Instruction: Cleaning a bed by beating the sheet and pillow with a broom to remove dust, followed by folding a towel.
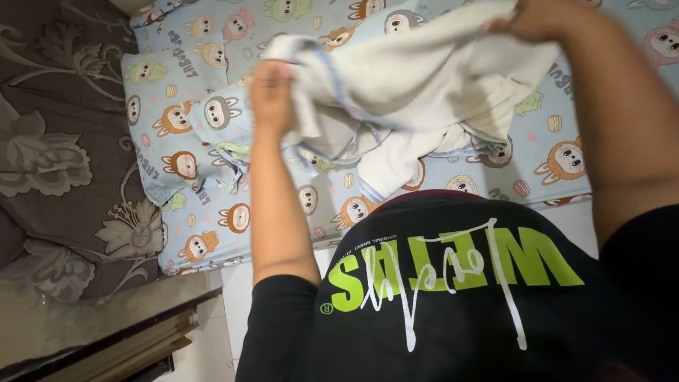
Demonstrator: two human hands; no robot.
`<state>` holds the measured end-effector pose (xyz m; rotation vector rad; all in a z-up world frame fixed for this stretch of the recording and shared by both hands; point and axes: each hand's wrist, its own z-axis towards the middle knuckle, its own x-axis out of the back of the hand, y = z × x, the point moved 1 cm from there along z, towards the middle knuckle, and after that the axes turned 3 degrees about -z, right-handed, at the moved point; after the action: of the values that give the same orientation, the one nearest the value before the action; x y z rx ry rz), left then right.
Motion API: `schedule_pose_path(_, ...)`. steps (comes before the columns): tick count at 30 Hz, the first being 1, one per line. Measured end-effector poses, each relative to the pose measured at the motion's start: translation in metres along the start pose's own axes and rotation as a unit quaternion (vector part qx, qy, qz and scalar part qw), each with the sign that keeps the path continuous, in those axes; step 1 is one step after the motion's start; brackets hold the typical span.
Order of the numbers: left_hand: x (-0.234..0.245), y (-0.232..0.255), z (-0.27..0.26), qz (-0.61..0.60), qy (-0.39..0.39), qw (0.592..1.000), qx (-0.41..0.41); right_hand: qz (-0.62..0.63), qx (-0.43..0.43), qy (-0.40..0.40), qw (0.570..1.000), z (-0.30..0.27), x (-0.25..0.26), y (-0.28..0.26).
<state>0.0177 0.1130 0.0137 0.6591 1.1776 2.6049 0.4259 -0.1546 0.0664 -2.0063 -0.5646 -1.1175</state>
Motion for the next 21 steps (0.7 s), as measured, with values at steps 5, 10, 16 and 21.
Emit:
schedule_pose_path(5,-0.071,0.062,-0.014,0.096,-0.216,0.972,0.015,-0.083,0.075,-0.111,0.988,-0.005,-0.098,0.003)
schedule_pose_path(10,-0.077,0.104,-0.008,0.040,-0.243,0.969,0.018,0.057,0.094,-0.158,0.981,-0.064,-0.108,-0.058)
schedule_pose_path(16,-0.058,0.152,0.000,0.027,-0.207,0.971,-0.118,0.160,0.221,0.111,0.956,-0.072,-0.163,-0.108)
schedule_pose_path(21,-0.009,0.169,0.010,0.006,-0.150,0.974,-0.171,0.179,0.215,0.271,0.921,-0.005,-0.194,-0.067)
